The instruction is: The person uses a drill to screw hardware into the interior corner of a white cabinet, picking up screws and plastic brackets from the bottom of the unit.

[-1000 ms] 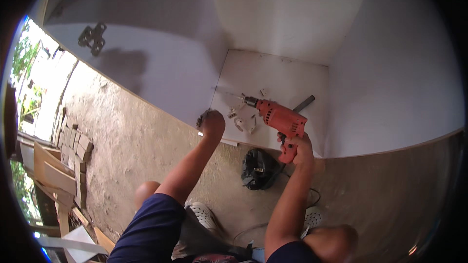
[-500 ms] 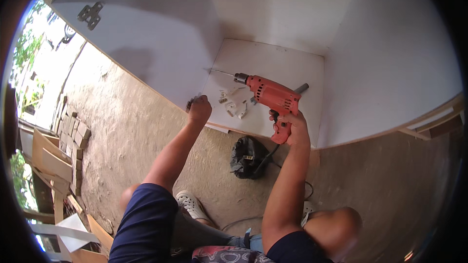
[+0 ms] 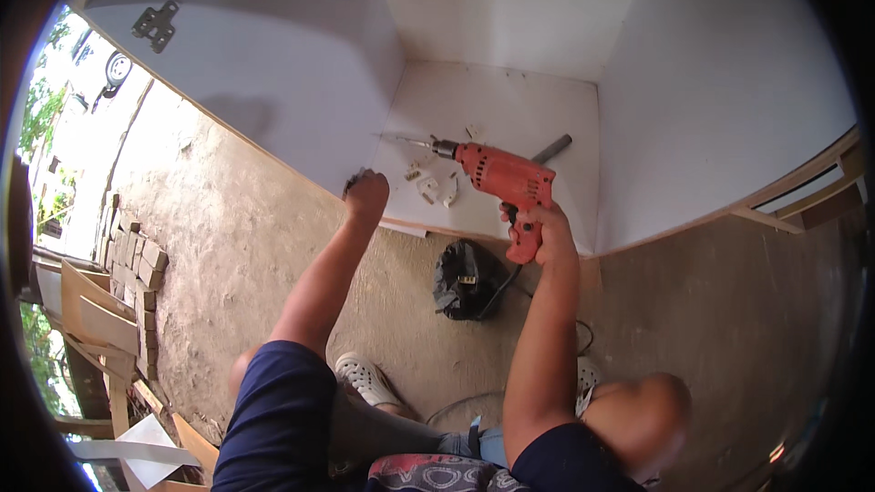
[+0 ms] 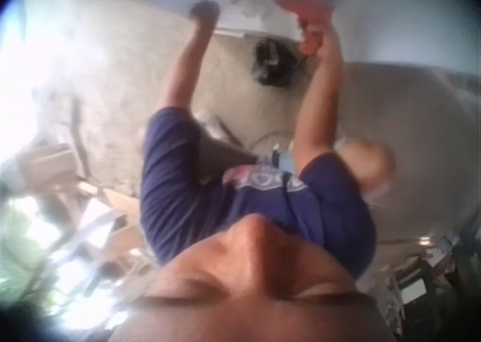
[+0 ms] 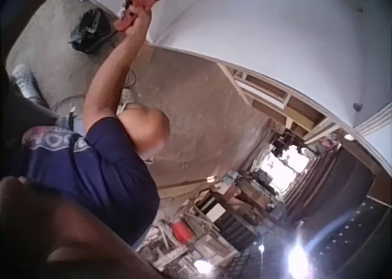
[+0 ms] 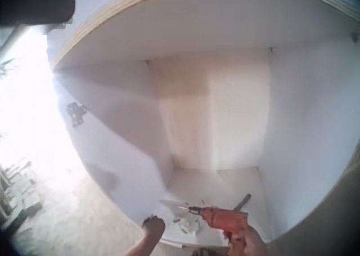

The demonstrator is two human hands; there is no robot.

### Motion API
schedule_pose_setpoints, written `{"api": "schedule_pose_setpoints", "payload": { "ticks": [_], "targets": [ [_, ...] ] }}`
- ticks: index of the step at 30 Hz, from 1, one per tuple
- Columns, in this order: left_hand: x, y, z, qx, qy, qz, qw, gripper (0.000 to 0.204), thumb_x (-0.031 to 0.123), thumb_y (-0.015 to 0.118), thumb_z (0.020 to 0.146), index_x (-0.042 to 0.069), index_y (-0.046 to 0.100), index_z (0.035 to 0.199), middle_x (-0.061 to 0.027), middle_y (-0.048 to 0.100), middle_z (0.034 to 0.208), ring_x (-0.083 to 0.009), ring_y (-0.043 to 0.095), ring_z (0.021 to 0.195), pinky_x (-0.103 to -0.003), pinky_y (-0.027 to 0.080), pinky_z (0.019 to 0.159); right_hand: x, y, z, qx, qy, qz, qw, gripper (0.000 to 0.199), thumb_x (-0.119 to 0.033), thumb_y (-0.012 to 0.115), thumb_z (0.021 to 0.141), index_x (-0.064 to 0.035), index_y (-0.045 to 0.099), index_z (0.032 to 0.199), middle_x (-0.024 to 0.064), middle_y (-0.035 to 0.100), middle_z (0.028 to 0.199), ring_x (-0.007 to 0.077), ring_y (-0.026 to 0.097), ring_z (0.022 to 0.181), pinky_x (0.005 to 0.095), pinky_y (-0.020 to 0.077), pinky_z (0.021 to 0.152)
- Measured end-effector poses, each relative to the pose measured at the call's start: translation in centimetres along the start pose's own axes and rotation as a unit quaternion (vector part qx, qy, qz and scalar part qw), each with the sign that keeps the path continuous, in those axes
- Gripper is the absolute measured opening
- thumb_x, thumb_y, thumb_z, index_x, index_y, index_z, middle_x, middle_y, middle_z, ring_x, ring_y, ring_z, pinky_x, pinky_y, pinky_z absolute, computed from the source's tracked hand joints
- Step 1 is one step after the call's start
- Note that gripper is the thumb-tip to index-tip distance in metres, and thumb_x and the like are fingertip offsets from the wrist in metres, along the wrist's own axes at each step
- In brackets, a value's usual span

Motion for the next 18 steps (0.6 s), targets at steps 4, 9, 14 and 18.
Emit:
{"api": "schedule_pose_setpoints", "payload": {
  "ticks": [4, 9, 14, 18],
  "targets": [
    [-1.9, 1.6, 0.5, 0.03, 0.005, 0.017, 0.999, 0.012, 0.018, 0.069, 0.089, 0.014, 0.078, 0.083, -0.0066, 0.073, 0.086, -0.0228, 0.077, 0.072, -0.045, 0.058, 0.046, -0.6, 1.4, 0.4, -0.011, -0.014, 0.01, 1.0, 0.054, -0.004, 0.064, 0.075, 0.003, 0.064, 0.128, 0.0184, 0.074, 0.107, 0.0255, 0.071, 0.086, 0.0355, 0.0572, 0.061],
    [-0.5, 1.4, -0.2, 0.04, 0.015, 0.02, 0.999, 0.011, 0.018, 0.07, 0.088, 0.015, 0.078, 0.08, -0.0067, 0.074, 0.087, -0.0217, 0.077, 0.072, -0.044, 0.058, 0.046, -0.7, 0.3, 0.0, -0.001, -0.022, 0.002, 1.0, 0.053, -0.004, 0.064, 0.075, 0.0035, 0.064, 0.128, 0.0181, 0.074, 0.106, 0.0253, 0.07, 0.086, 0.0356, 0.0573, 0.061],
    [-1.9, 0.3, -0.2, 0.035, -0.032, 0.009, 0.999, 0.013, 0.019, 0.068, 0.092, 0.014, 0.077, 0.084, -0.0068, 0.074, 0.09, -0.0218, 0.077, 0.071, -0.041, 0.061, 0.053, -0.1, 0.5, -0.2, -0.006, 0.003, 0.02, 1.0, 0.053, -0.004, 0.064, 0.075, 0.0032, 0.065, 0.128, 0.0181, 0.074, 0.105, 0.0252, 0.07, 0.086, 0.0355, 0.0572, 0.061],
    [-1.3, -1.8, -0.2, -0.039, -0.065, -0.053, 0.996, 0.013, 0.02, 0.064, 0.096, 0.01, 0.072, 0.102, -0.0081, 0.073, 0.098, -0.0257, 0.078, 0.08, -0.041, 0.063, 0.059, 0.0, -0.7, -0.1, 0.013, 0.005, 0.007, 1.0, 0.054, -0.004, 0.064, 0.075, 0.0029, 0.065, 0.128, 0.0184, 0.074, 0.106, 0.0255, 0.07, 0.087, 0.0358, 0.0568, 0.061]
  ]
}}
Point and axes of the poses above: each hand's wrist, its own z-axis towards the middle knuckle, its own y-axis out of the palm, x = y × z, the point moved 5 cm from there along z, towards the middle knuckle
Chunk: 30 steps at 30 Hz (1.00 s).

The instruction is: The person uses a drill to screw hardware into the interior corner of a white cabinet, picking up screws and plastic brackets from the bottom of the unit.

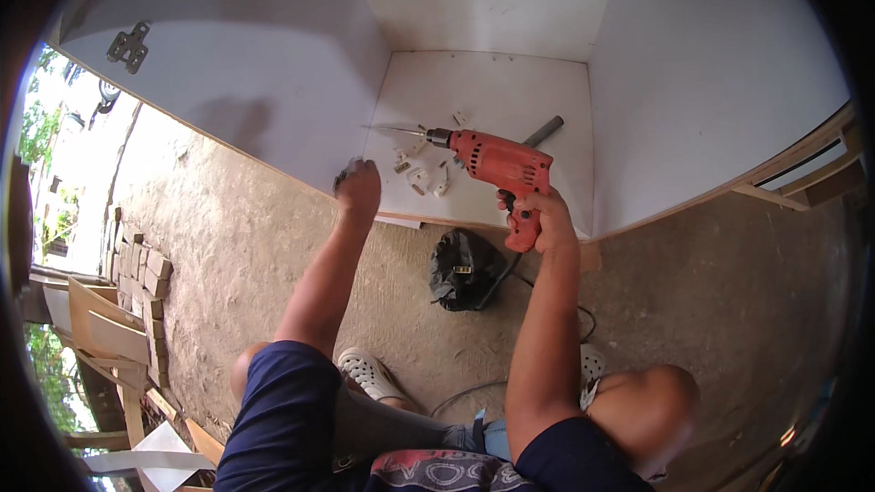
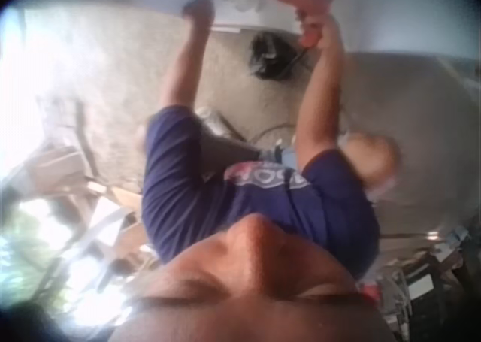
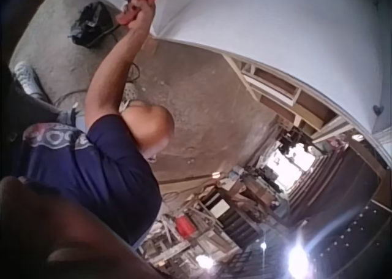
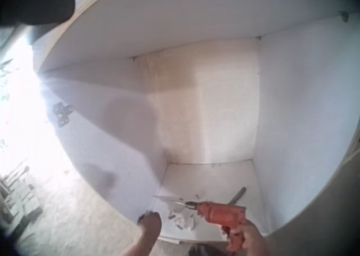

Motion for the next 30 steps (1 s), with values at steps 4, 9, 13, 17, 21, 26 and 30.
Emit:
{"api": "schedule_pose_setpoints", "payload": {
  "ticks": [4, 9, 13, 17, 21, 26, 30],
  "targets": [
    [6.0, -3.0, -2.9, 0.016, -0.046, -0.325, 0.944, 0.058, 0.023, 0.067, 0.097, -0.002, 0.048, 0.146, -0.0265, 0.061, 0.124, -0.0456, 0.072, 0.102, -0.054, 0.062, 0.083, -0.5, -1.6, 0.0, 0.002, -0.02, -0.012, 1.0, 0.059, -0.007, 0.064, 0.075, 0.0022, 0.062, 0.133, 0.0189, 0.073, 0.109, 0.0258, 0.07, 0.088, 0.0363, 0.0563, 0.062],
    [9.0, -3.1, -0.7, 0.0, -0.105, -0.411, 0.906, 0.062, 0.023, 0.067, 0.101, -0.006, 0.045, 0.151, -0.0298, 0.057, 0.132, -0.0493, 0.065, 0.116, -0.055, 0.056, 0.098, -0.3, -0.8, 0.0, 0.022, -0.032, 0.001, 0.999, 0.055, -0.005, 0.064, 0.075, 0.0029, 0.064, 0.13, 0.0181, 0.074, 0.108, 0.0262, 0.07, 0.088, 0.0378, 0.0564, 0.062],
    [8.9, -2.7, 1.9, 0.032, -0.039, -0.442, 0.896, 0.055, 0.025, 0.067, 0.103, -0.004, 0.051, 0.148, -0.0275, 0.058, 0.132, -0.0485, 0.061, 0.124, -0.055, 0.053, 0.104, 0.2, -0.3, 0.2, 0.022, -0.014, 0.005, 1.0, 0.056, -0.005, 0.064, 0.075, 0.0031, 0.064, 0.131, 0.0181, 0.074, 0.109, 0.0261, 0.07, 0.088, 0.0381, 0.0562, 0.062],
    [8.8, -3.3, 0.8, 0.051, -0.06, -0.477, 0.876, 0.046, 0.024, 0.068, 0.102, -0.001, 0.06, 0.14, -0.0241, 0.061, 0.128, -0.0461, 0.06, 0.122, -0.055, 0.051, 0.103, 0.3, -1.5, 0.2, 0.008, -0.007, 0.011, 1.0, 0.056, -0.005, 0.065, 0.075, 0.0037, 0.064, 0.13, 0.0184, 0.073, 0.109, 0.0264, 0.07, 0.088, 0.0383, 0.0569, 0.062],
    [5.9, -4.0, -2.7, 0.175, -0.027, -0.348, 0.921, 0.034, 0.022, 0.067, 0.1, 0.005, 0.067, 0.129, -0.0171, 0.065, 0.122, -0.0405, 0.061, 0.115, -0.054, 0.048, 0.1, 1.0, -1.5, 0.1, 0.0, -0.008, 0.031, 0.999, 0.055, -0.004, 0.064, 0.075, 0.0041, 0.064, 0.129, 0.0188, 0.073, 0.109, 0.0268, 0.07, 0.088, 0.0384, 0.0573, 0.061],
    [2.2, -2.5, -5.1, 0.176, -0.017, -0.335, 0.925, 0.026, 0.017, 0.064, 0.099, 0.003, 0.068, 0.12, -0.0179, 0.066, 0.114, -0.0403, 0.062, 0.111, -0.055, 0.048, 0.097, 4.1, -0.1, 1.1, -0.028, 0.041, 0.041, 0.998, 0.053, -0.002, 0.063, 0.076, 0.0046, 0.065, 0.128, 0.0189, 0.075, 0.106, 0.0266, 0.071, 0.085, 0.0385, 0.058, 0.06],
    [0.9, -1.0, -6.4, 0.116, -0.19, -0.448, 0.866, 0.021, 0.015, 0.064, 0.098, 0.0, 0.067, 0.113, -0.0172, 0.067, 0.107, -0.0418, 0.062, 0.104, -0.056, 0.048, 0.095, 6.6, 0.9, 1.0, -0.04, 0.062, 0.039, 0.997, 0.054, -0.003, 0.063, 0.076, 0.0046, 0.066, 0.129, 0.0183, 0.075, 0.105, 0.0254, 0.072, 0.084, 0.0388, 0.0582, 0.06]
  ]
}}
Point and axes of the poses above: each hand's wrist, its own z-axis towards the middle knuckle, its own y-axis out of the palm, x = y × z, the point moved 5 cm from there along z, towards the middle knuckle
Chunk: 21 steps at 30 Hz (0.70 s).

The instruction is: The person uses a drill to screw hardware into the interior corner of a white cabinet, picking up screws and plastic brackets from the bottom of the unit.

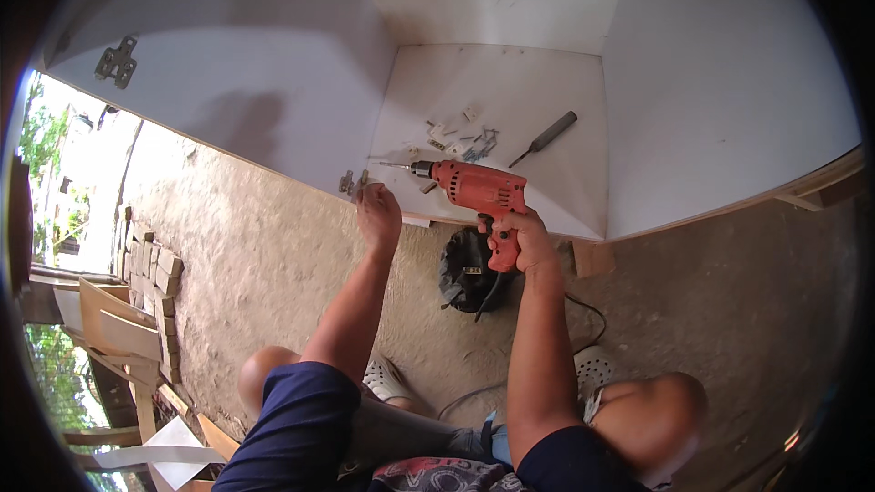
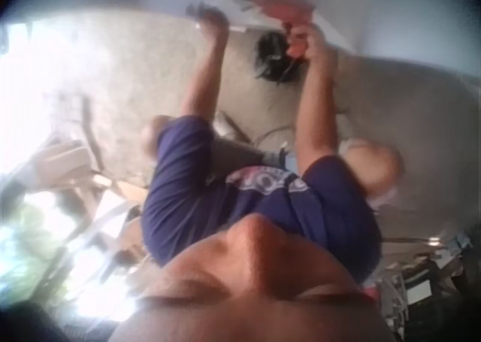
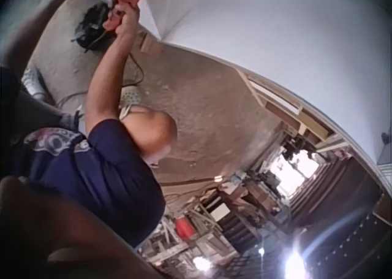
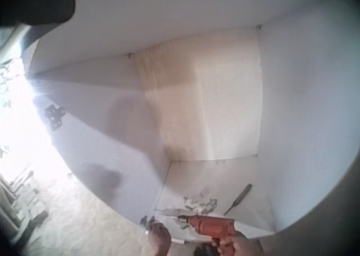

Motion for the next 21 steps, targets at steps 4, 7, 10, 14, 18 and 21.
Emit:
{"api": "schedule_pose_setpoints", "payload": {
  "ticks": [4, 7, 10, 14, 18, 21],
  "targets": [
    [3.9, 2.0, -2.5, -0.07, 0.116, -0.002, 0.991, 0.048, 0.031, 0.065, 0.1, -0.004, 0.061, 0.133, -0.0261, 0.065, 0.13, -0.0487, 0.057, 0.127, -0.06, 0.041, 0.113, 0.1, -0.7, 0.3, 0.003, -0.022, -0.026, 0.999, 0.053, -0.005, 0.064, 0.076, 0.0048, 0.064, 0.128, 0.0196, 0.074, 0.106, 0.0283, 0.069, 0.083, 0.0381, 0.058, 0.061],
    [8.0, 3.9, -4.7, -0.018, 0.201, 0.089, 0.975, 0.088, 0.051, 0.064, 0.101, -0.01, 0.036, 0.159, -0.0373, 0.045, 0.158, -0.0527, 0.035, 0.154, -0.065, 0.021, 0.127, -0.8, -1.0, 0.4, 0.036, -0.035, -0.02, 0.999, 0.054, -0.005, 0.064, 0.076, 0.0053, 0.064, 0.128, 0.0198, 0.074, 0.107, 0.0283, 0.07, 0.084, 0.0382, 0.0574, 0.061],
    [7.6, 5.7, -3.9, -0.074, 0.09, 0.179, 0.977, 0.112, 0.068, 0.056, 0.1, -0.013, 0.015, 0.167, -0.0389, 0.02, 0.172, -0.0558, 0.01, 0.163, -0.071, 0.003, 0.129, -2.0, -0.2, 0.1, 0.027, -0.06, -0.01, 0.998, 0.056, -0.007, 0.065, 0.075, 0.0047, 0.064, 0.13, 0.0194, 0.073, 0.108, 0.0275, 0.07, 0.087, 0.0377, 0.0567, 0.062],
    [9.2, 7.5, -2.8, -0.103, 0.125, 0.156, 0.974, 0.117, 0.071, 0.056, 0.099, -0.014, 0.013, 0.167, -0.0394, 0.017, 0.173, -0.0544, 0.006, 0.164, -0.07, 0.002, 0.13, -4.6, -1.8, -1.6, 0.054, -0.077, -0.016, 0.995, 0.06, -0.006, 0.063, 0.076, 0.0049, 0.061, 0.134, 0.0186, 0.074, 0.11, 0.0268, 0.069, 0.089, 0.0387, 0.0564, 0.063],
    [10.4, 10.3, -0.9, -0.164, 0.082, 0.165, 0.969, 0.126, 0.078, 0.058, 0.095, -0.014, 0.01, 0.167, -0.0354, 0.014, 0.175, -0.0505, 0.005, 0.165, -0.07, 0.002, 0.129, -6.0, -2.5, -2.5, 0.081, -0.104, -0.032, 0.991, 0.062, -0.007, 0.065, 0.075, 0.0037, 0.061, 0.135, 0.0178, 0.073, 0.111, 0.0267, 0.069, 0.091, 0.0387, 0.0562, 0.064],
    [10.0, 12.0, 3.4, -0.195, 0.15, 0.148, 0.958, 0.13, 0.079, 0.06, 0.092, -0.014, 0.009, 0.168, -0.0332, 0.014, 0.177, -0.0473, 0.007, 0.166, -0.07, 0.002, 0.13, -5.9, -1.3, -2.3, 0.074, -0.109, -0.017, 0.991, 0.063, -0.008, 0.066, 0.075, 0.0029, 0.06, 0.136, 0.0176, 0.073, 0.111, 0.0266, 0.068, 0.091, 0.0385, 0.0561, 0.064]
  ]
}}
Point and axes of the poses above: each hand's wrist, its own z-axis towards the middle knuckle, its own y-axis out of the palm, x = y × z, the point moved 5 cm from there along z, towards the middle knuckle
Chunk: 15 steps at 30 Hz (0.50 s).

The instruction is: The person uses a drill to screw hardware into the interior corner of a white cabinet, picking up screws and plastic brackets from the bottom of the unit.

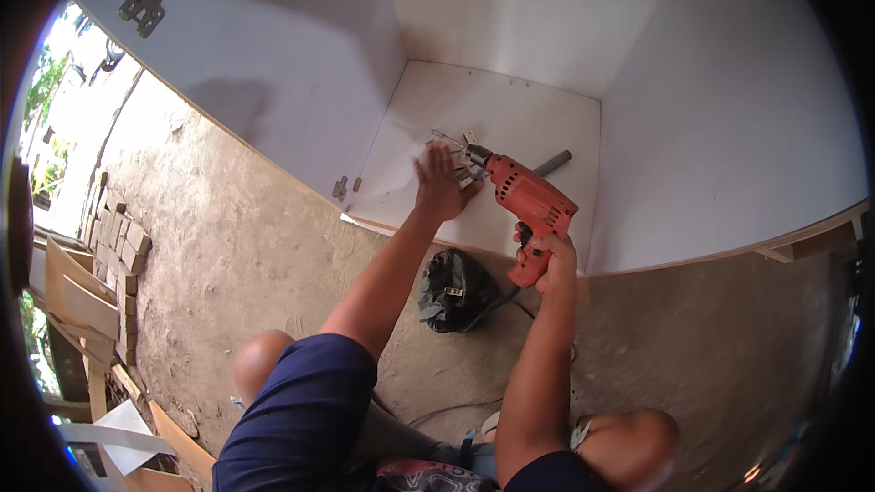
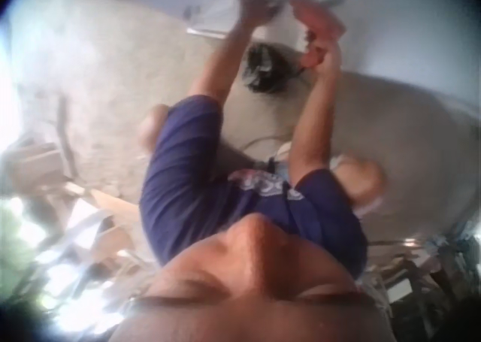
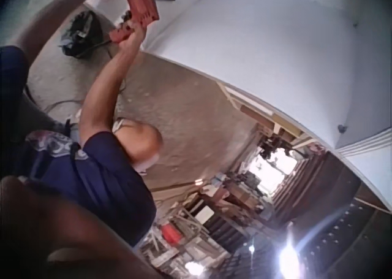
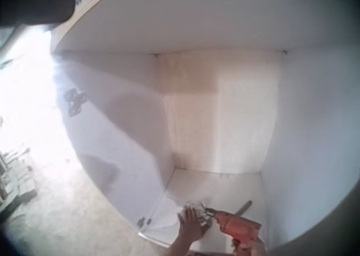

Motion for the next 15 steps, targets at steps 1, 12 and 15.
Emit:
{"api": "schedule_pose_setpoints", "payload": {
  "ticks": [1, 12, 15],
  "targets": [
    [-0.6, -0.2, 1.0, -0.021, 0.068, -0.017, 0.997, 0.132, 0.079, 0.062, 0.091, -0.013, 0.008, 0.168, -0.0323, 0.014, 0.177, -0.0457, 0.008, 0.167, -0.07, 0.002, 0.13, 0.1, 0.8, -0.2, 0.003, -0.001, 0.005, 1.0, 0.064, -0.008, 0.066, 0.075, 0.0026, 0.06, 0.137, 0.0177, 0.073, 0.111, 0.0265, 0.068, 0.091, 0.0384, 0.0559, 0.064],
    [-6.9, -1.4, -4.1, 0.222, -0.193, -0.527, 0.797, 0.049, 0.02, 0.064, 0.101, -0.012, 0.054, 0.137, -0.0259, 0.069, 0.134, -0.036, 0.072, 0.116, -0.046, 0.059, 0.101, 3.5, -0.9, 1.2, -0.037, 0.049, 0.036, 0.998, 0.06, -0.008, 0.065, 0.077, 0.0035, 0.062, 0.136, 0.0176, 0.073, 0.109, 0.0264, 0.068, 0.09, 0.0394, 0.0558, 0.064],
    [-9.1, -0.8, -5.4, 0.213, -0.322, -0.753, 0.532, 0.044, 0.023, 0.05, 0.113, -0.013, 0.052, 0.138, -0.0302, 0.069, 0.125, -0.0393, 0.073, 0.117, -0.047, 0.061, 0.102, 6.2, 0.2, 1.5, -0.061, 0.089, 0.038, 0.993, 0.053, -0.006, 0.063, 0.077, 0.0044, 0.066, 0.129, 0.0177, 0.074, 0.107, 0.027, 0.069, 0.087, 0.0391, 0.0567, 0.063]
  ]
}}
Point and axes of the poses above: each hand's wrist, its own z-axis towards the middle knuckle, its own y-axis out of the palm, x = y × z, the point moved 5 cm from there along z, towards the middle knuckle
